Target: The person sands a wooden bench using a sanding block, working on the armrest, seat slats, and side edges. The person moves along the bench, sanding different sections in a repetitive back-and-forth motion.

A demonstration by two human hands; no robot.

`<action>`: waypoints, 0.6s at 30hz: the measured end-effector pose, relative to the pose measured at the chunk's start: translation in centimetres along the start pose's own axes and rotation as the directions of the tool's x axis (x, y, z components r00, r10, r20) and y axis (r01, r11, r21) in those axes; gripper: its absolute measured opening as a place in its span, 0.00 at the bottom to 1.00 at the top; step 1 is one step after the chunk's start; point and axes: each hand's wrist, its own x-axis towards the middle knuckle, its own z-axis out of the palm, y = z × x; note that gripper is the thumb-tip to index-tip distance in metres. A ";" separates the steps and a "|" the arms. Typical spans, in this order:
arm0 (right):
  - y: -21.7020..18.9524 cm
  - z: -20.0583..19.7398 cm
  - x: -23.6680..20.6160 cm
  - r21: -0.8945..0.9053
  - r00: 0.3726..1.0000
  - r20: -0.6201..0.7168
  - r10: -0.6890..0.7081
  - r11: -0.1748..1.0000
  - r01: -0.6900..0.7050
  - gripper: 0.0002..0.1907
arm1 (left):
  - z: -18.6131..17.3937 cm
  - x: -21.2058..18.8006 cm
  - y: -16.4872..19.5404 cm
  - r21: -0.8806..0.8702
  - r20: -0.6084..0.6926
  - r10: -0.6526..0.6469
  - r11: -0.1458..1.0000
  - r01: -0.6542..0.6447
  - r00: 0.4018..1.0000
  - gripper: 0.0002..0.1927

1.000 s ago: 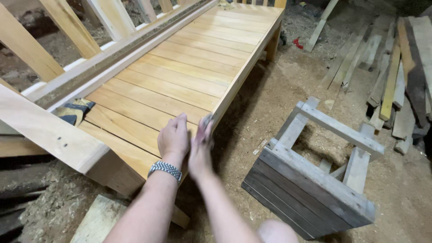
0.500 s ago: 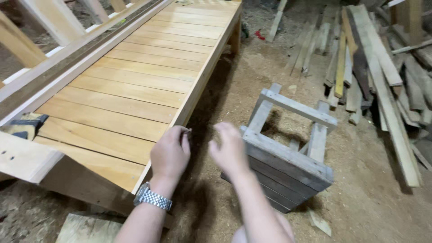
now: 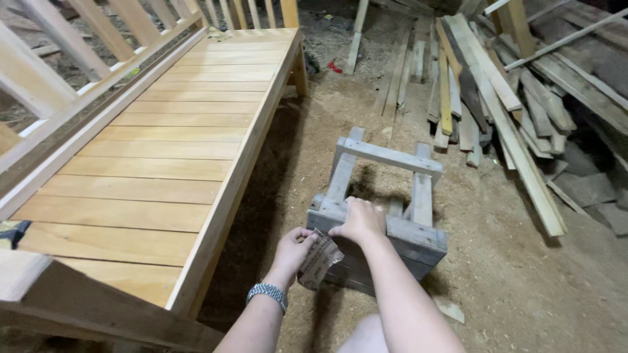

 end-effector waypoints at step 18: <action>14.6 -0.8 -5.3 0.974 0.716 -0.122 0.687 -0.057 0.221 0.38 | 8.4 -1.3 2.1 0.112 -0.160 0.341 0.939 -0.326 0.926 0.09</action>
